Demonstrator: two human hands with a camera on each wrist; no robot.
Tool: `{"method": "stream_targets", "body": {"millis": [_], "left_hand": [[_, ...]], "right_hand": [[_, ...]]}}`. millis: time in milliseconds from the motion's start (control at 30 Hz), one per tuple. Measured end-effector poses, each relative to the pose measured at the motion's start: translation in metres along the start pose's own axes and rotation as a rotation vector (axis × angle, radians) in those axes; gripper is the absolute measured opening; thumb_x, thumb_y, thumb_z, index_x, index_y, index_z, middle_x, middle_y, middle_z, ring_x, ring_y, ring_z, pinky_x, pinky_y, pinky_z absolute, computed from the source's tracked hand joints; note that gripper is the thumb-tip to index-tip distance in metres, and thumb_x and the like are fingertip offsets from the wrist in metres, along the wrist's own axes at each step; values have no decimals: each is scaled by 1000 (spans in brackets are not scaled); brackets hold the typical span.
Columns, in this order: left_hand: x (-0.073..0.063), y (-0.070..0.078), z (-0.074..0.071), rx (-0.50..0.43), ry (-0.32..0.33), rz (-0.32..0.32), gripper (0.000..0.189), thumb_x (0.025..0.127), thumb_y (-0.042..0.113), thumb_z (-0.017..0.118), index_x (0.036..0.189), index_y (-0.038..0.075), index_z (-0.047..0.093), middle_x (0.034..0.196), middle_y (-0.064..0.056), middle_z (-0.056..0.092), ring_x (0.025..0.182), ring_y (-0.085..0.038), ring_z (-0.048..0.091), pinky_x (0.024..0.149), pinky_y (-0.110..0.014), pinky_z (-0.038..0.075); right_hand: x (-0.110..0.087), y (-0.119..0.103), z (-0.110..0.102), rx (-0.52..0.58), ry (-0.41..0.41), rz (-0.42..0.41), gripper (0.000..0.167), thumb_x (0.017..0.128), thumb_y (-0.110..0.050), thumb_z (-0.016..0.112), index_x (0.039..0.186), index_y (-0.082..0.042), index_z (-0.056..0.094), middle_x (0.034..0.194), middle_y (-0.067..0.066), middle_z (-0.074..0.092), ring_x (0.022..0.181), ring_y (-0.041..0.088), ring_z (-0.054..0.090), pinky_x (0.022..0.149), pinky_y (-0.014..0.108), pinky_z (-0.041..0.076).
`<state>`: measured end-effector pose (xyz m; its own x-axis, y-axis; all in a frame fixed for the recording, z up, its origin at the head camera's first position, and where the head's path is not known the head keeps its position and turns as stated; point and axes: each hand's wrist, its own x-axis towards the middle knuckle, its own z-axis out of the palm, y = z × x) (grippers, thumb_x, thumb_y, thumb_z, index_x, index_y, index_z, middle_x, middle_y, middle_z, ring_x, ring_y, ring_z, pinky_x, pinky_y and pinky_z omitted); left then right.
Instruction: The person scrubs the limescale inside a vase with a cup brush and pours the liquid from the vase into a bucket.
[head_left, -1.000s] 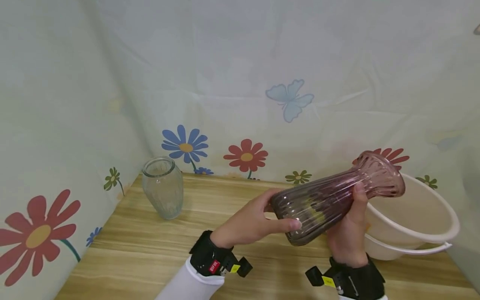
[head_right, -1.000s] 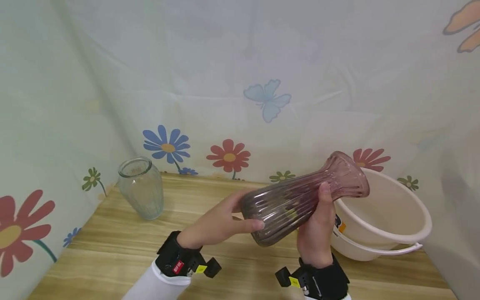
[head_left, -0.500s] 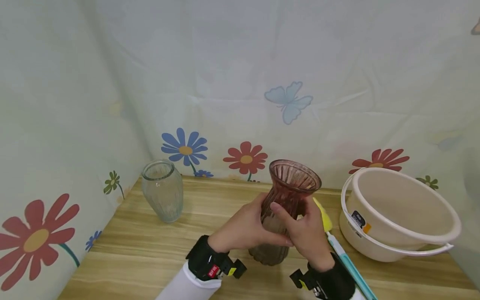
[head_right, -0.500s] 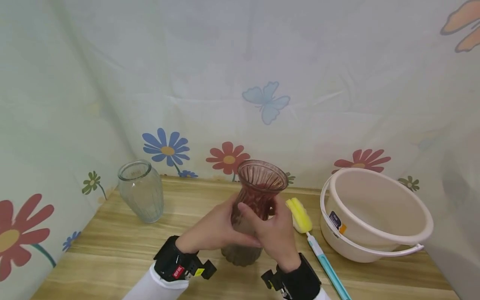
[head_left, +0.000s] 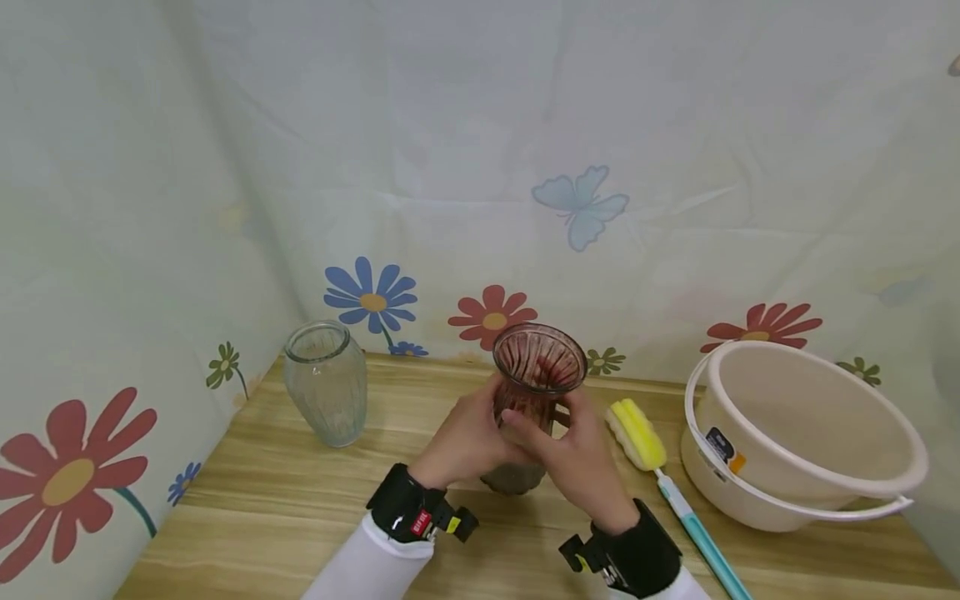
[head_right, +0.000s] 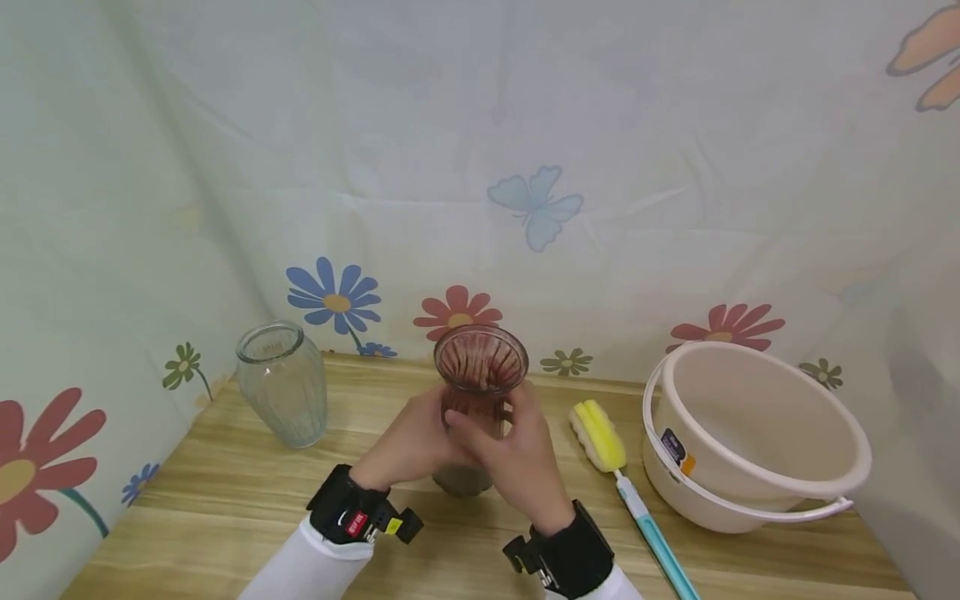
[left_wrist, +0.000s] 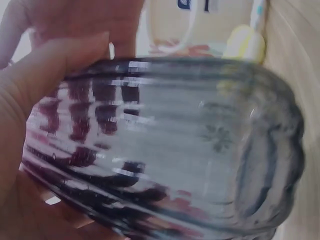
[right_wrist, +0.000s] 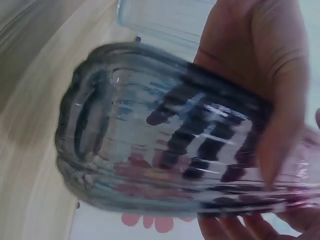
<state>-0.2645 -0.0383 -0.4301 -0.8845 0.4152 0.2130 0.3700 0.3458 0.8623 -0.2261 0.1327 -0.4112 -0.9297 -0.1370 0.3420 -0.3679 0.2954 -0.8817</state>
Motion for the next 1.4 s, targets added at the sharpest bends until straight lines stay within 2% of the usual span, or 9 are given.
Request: {"method": "stream_targets", "body": {"millis": [100,200,300,400,633,900,1133,1400], "left_hand": [[5,-13,-4,16,81,-42,86,78,30,90,151,22,43,143,-7,63,129,-25,63,106,-49,53],[9,-24,-11,6,170,-92,91,78,33,90,153,20,40,145,-10,61,131,-30,61,107,-56,51],[12,-32,-19,-3,246,-134,98,73,39,94,152,20,40,144,-9,61,131,-30,60,108,-58,49],[13,-36,-27,-1,302,-152,95,73,36,94,150,17,41,142,-12,61,131,-32,61,108,-59,50],[13,-44,-38,21,381,-201,94,74,34,93,150,15,42,143,-15,60,133,-35,59,109,-59,48],[17,-64,-47,41,476,-240,98,73,34,94,151,13,39,148,-18,56,138,-38,55,112,-61,45],[19,-78,-54,4,526,-248,97,72,32,95,150,14,40,150,-17,54,139,-38,53,114,-61,42],[21,-86,-57,-40,552,-251,93,74,26,94,149,13,40,152,-17,52,142,-38,50,117,-61,39]], "right_hand": [[0,4,8,-39,-22,52,73,95,-31,78,156,-21,40,158,7,43,145,30,44,114,59,42],[-3,10,18,-47,-81,112,85,95,-34,76,163,-17,28,164,13,34,150,37,39,115,62,39],[-5,18,30,-38,-145,154,92,95,-34,77,166,-17,20,168,12,28,153,37,34,116,65,36],[-6,24,41,-29,-190,161,95,95,-30,77,166,-15,17,170,11,25,154,37,31,117,67,35],[2,32,61,52,-248,205,104,95,-29,77,167,-9,5,173,16,13,154,44,30,118,66,34],[11,39,83,159,-310,259,108,95,-22,76,167,-15,-3,175,15,5,152,51,28,121,63,31],[21,49,97,248,-345,272,110,94,-18,75,167,-18,-7,175,14,1,152,54,25,120,63,32],[30,57,105,267,-369,292,111,93,-16,75,167,-18,-8,175,15,0,153,54,24,121,63,31]]}}
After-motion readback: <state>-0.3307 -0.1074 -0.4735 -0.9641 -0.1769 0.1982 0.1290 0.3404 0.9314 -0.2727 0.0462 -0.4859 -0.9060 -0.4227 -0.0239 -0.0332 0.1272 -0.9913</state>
